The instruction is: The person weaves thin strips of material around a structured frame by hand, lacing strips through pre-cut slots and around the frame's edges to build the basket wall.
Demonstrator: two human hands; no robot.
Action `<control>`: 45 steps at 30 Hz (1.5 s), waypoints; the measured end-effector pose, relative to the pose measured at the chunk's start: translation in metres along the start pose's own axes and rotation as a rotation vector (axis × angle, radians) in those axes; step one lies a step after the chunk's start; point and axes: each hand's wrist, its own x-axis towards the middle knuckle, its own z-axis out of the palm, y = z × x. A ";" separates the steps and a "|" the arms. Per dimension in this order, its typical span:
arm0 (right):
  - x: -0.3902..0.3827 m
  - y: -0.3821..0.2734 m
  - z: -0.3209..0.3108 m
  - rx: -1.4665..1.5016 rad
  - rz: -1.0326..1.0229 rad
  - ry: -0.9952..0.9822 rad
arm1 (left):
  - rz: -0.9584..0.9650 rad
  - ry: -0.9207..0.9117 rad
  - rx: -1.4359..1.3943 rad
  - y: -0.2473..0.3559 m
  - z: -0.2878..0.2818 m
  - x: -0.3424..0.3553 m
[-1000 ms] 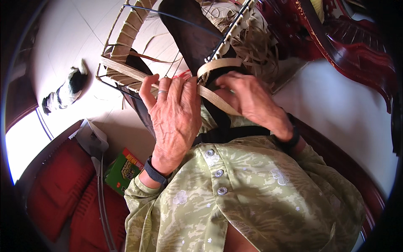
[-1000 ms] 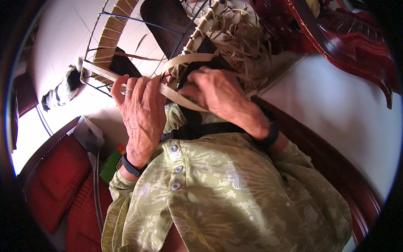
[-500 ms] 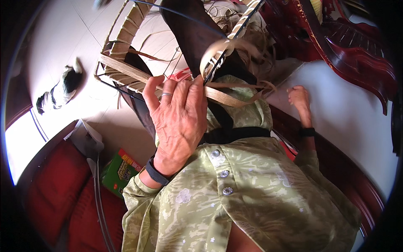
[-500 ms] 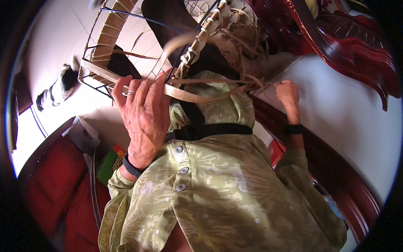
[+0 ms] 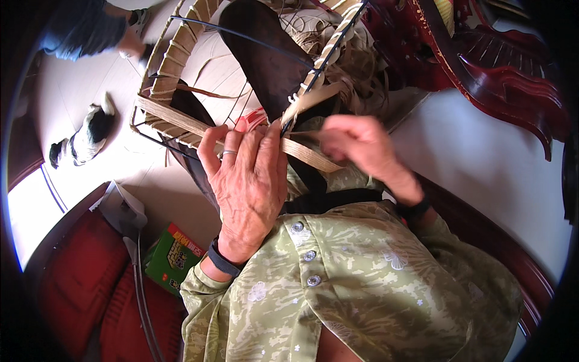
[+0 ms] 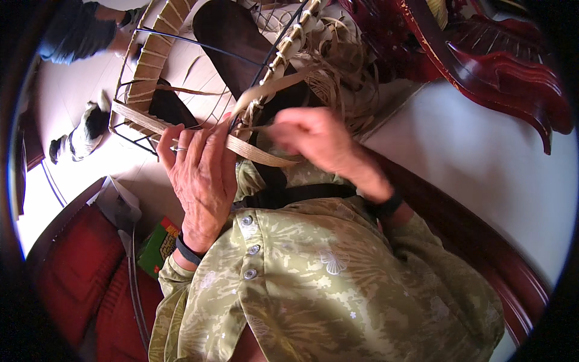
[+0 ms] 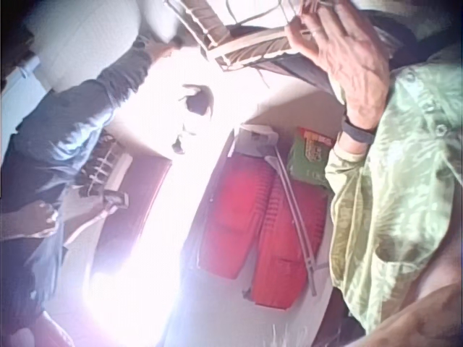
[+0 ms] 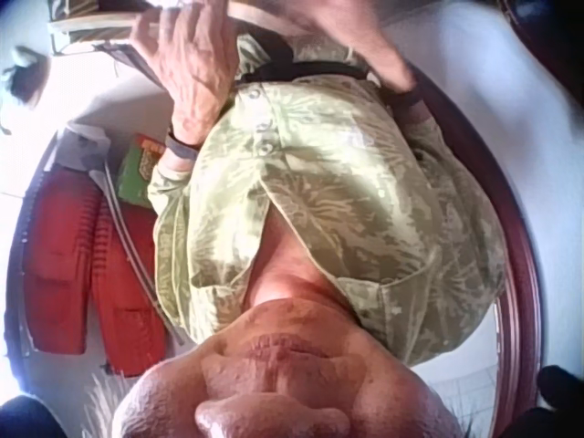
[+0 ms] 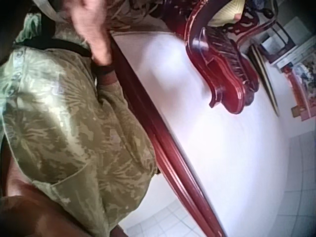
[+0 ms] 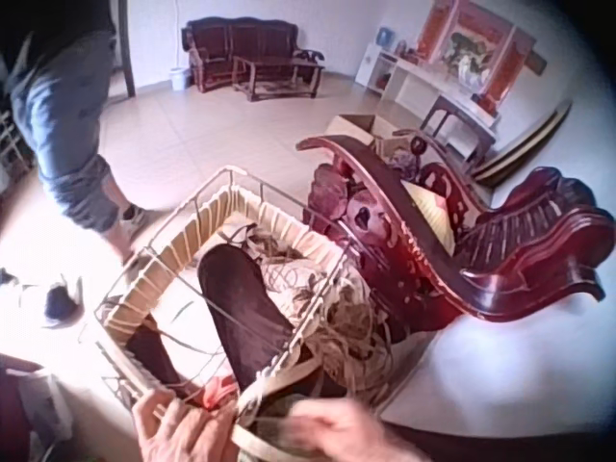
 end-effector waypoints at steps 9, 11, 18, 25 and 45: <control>-0.029 0.090 -0.187 -1.322 0.579 0.884 | -0.005 0.071 -0.031 -0.002 0.002 0.000; -0.016 0.044 -0.124 -1.149 0.149 0.771 | -0.006 0.083 -0.017 -0.001 0.001 0.001; 0.015 0.003 0.027 -0.502 -0.226 0.074 | 0.002 0.061 -0.016 -0.004 0.004 0.000; 0.001 0.000 -0.019 -0.294 -0.122 -0.128 | -0.044 0.009 -0.008 0.001 0.002 0.002; 0.013 0.014 0.024 -0.759 -0.350 0.166 | -0.046 0.022 -0.035 0.004 0.003 -0.001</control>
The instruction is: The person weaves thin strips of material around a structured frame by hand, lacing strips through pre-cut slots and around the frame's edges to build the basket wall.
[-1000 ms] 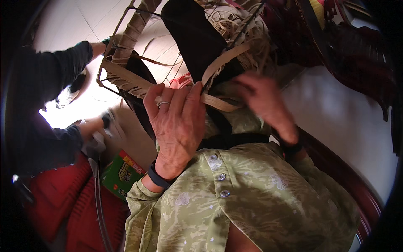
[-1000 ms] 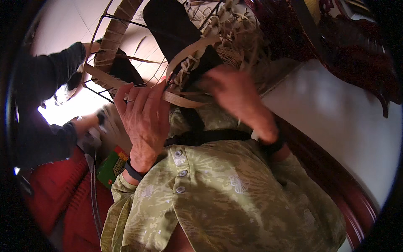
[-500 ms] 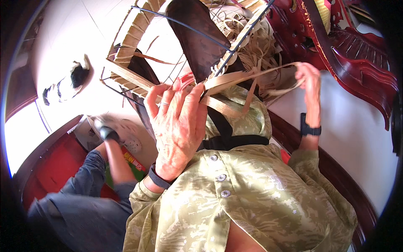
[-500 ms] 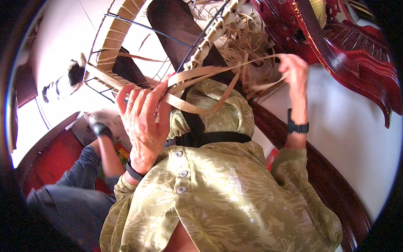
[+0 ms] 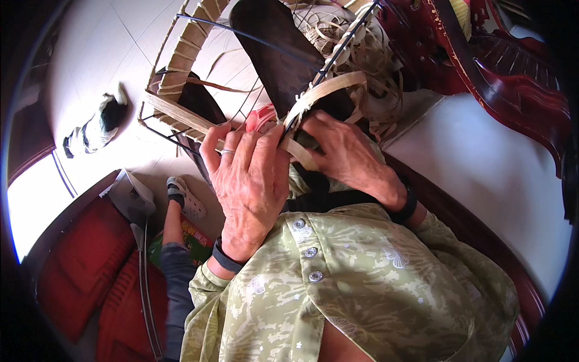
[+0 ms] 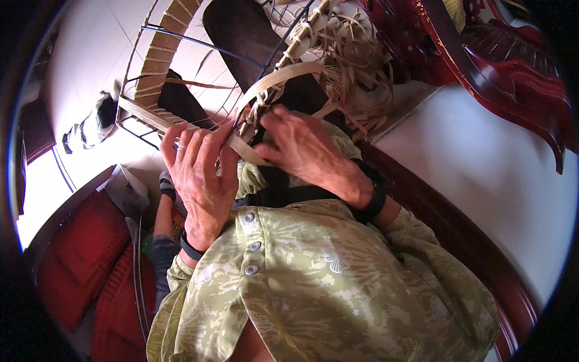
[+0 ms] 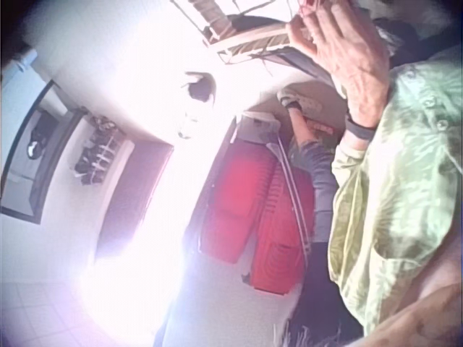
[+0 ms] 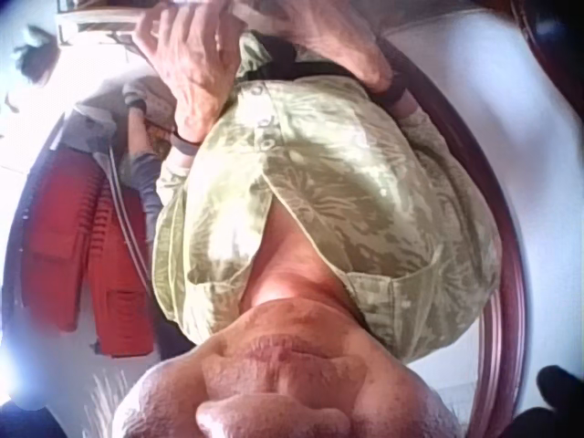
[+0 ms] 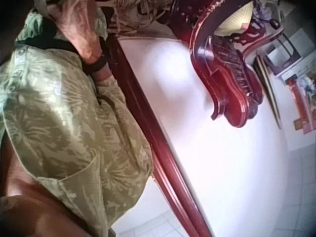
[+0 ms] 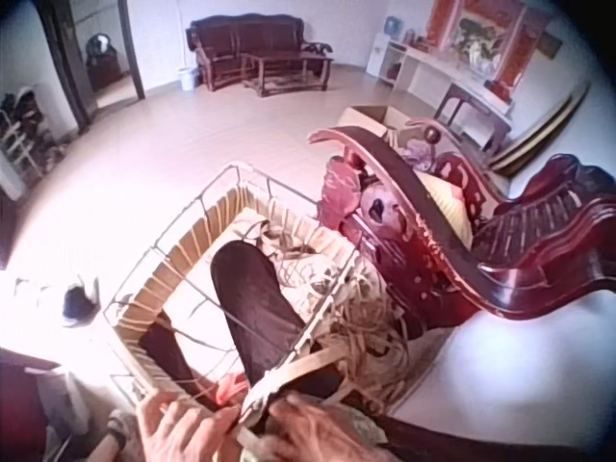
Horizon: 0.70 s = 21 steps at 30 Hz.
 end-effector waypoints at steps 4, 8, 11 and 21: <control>0.001 0.010 -0.013 0.226 0.047 -0.169 | -0.018 -0.015 -0.020 0.000 -0.001 -0.001; -0.004 0.003 -0.027 0.344 0.117 -0.217 | -0.007 0.013 0.012 -0.002 0.001 0.003; -0.003 0.013 -0.024 0.446 -0.011 -0.130 | 0.000 0.002 -0.028 -0.004 -0.002 0.002; -0.071 0.235 -0.180 -0.907 1.094 0.560 | -0.002 0.047 -0.108 -0.006 -0.004 0.004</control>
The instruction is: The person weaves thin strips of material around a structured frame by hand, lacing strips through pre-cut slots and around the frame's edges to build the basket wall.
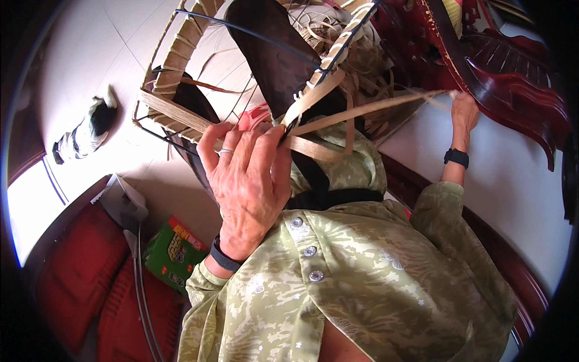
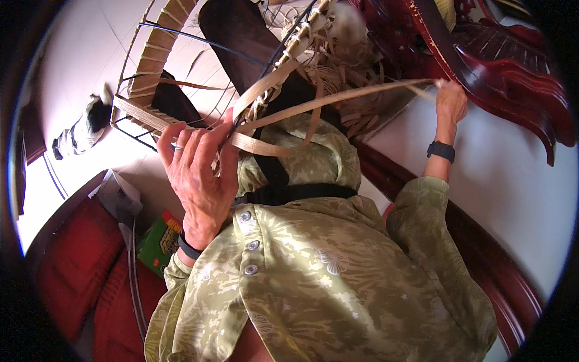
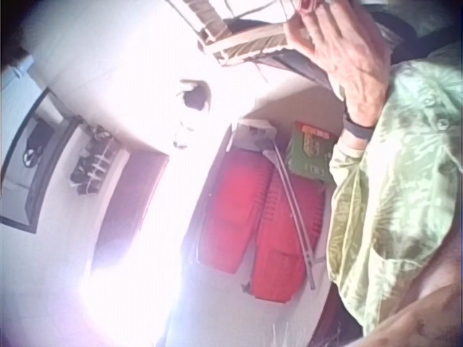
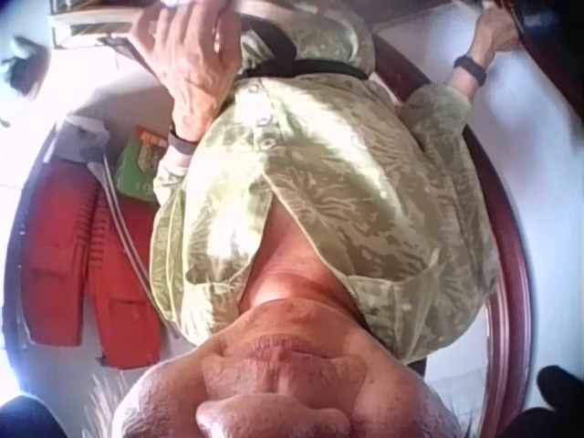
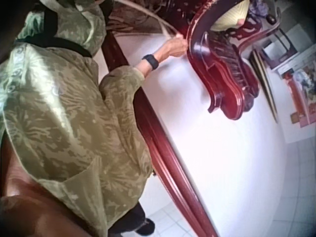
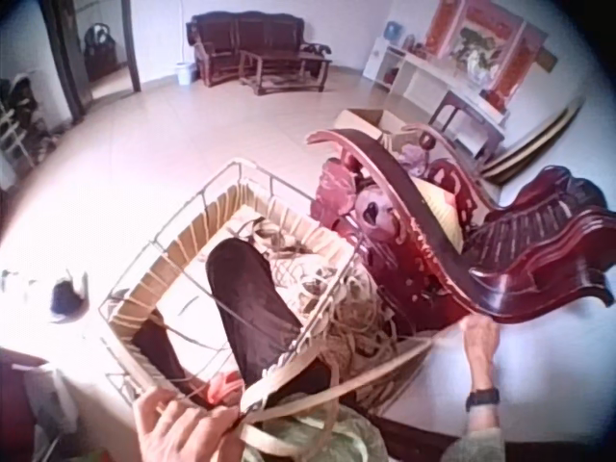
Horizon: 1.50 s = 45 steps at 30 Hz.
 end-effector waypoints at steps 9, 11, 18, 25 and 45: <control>-0.178 -0.156 -0.114 0.993 -0.928 -0.697 | -0.015 0.009 0.047 0.000 0.000 -0.002; -0.201 -0.171 -0.114 0.928 -1.081 -0.786 | -0.005 -0.026 0.037 0.002 -0.002 -0.001; -0.183 -0.145 -0.112 1.123 -0.830 -0.939 | -0.034 -0.013 0.013 0.003 0.000 -0.001; -0.014 -0.007 -0.072 0.040 -0.048 0.091 | -0.011 0.014 -0.040 0.000 -0.001 0.000; -0.119 -0.100 -0.121 1.387 -0.272 -0.779 | -0.033 0.036 -0.045 0.001 0.002 -0.001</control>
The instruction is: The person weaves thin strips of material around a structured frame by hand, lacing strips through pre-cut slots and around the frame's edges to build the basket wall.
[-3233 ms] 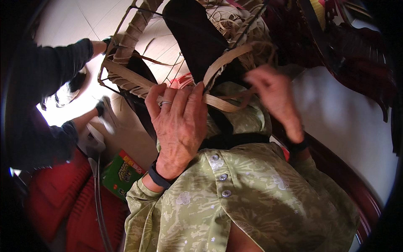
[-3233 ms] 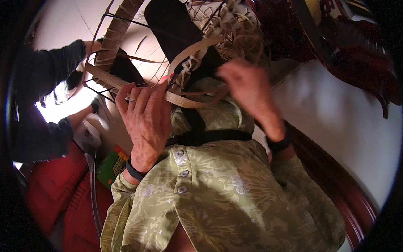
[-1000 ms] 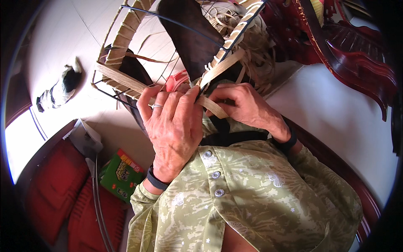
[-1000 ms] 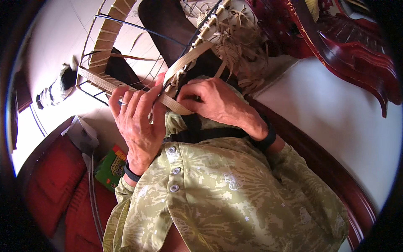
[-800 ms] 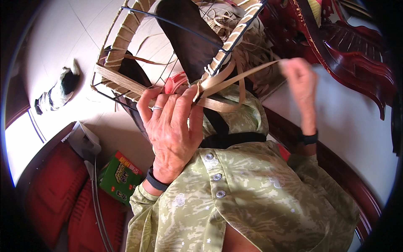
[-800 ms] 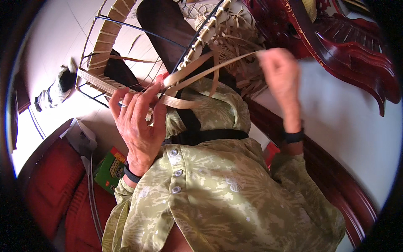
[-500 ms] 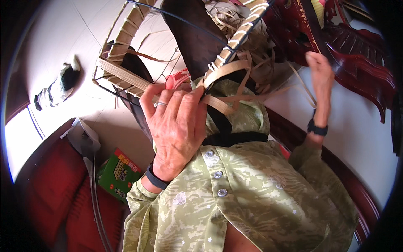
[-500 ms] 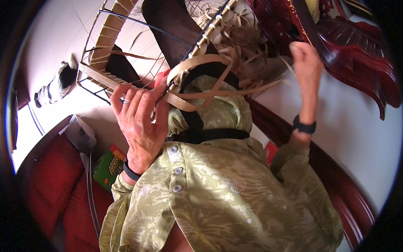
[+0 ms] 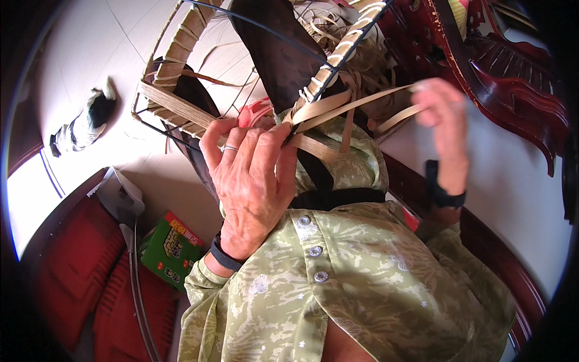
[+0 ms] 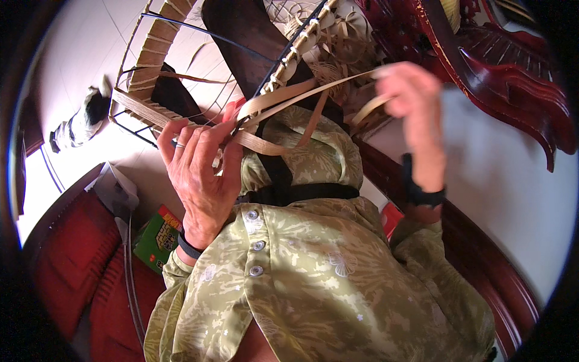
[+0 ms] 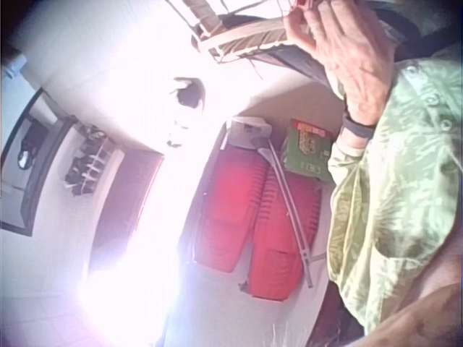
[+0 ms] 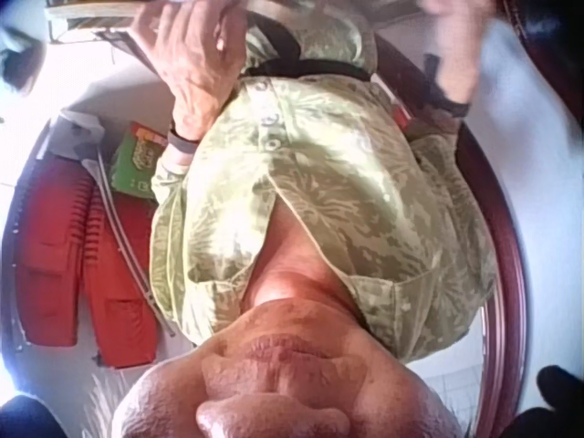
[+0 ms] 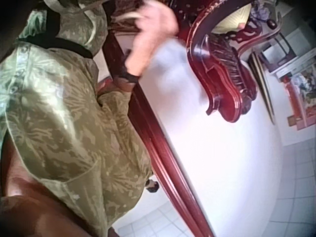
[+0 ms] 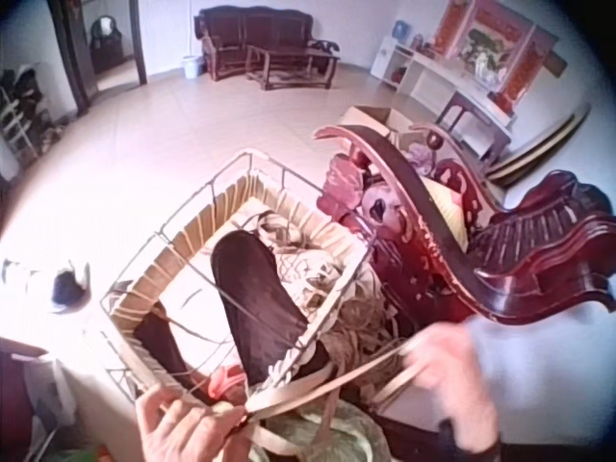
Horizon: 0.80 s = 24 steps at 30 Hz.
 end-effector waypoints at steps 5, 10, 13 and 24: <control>0.057 0.061 -0.187 -0.748 0.027 0.861 | -0.022 0.002 -0.067 -0.002 -0.002 -0.001; 0.053 0.069 -0.104 -0.992 -0.307 0.532 | 0.011 0.000 -0.018 -0.005 0.002 -0.006; 0.005 0.016 0.038 -0.463 -0.291 -0.071 | 0.012 0.006 0.020 -0.002 0.000 -0.004; -0.017 0.005 0.050 -0.072 0.024 -0.376 | -0.002 0.012 -0.030 0.001 -0.002 -0.003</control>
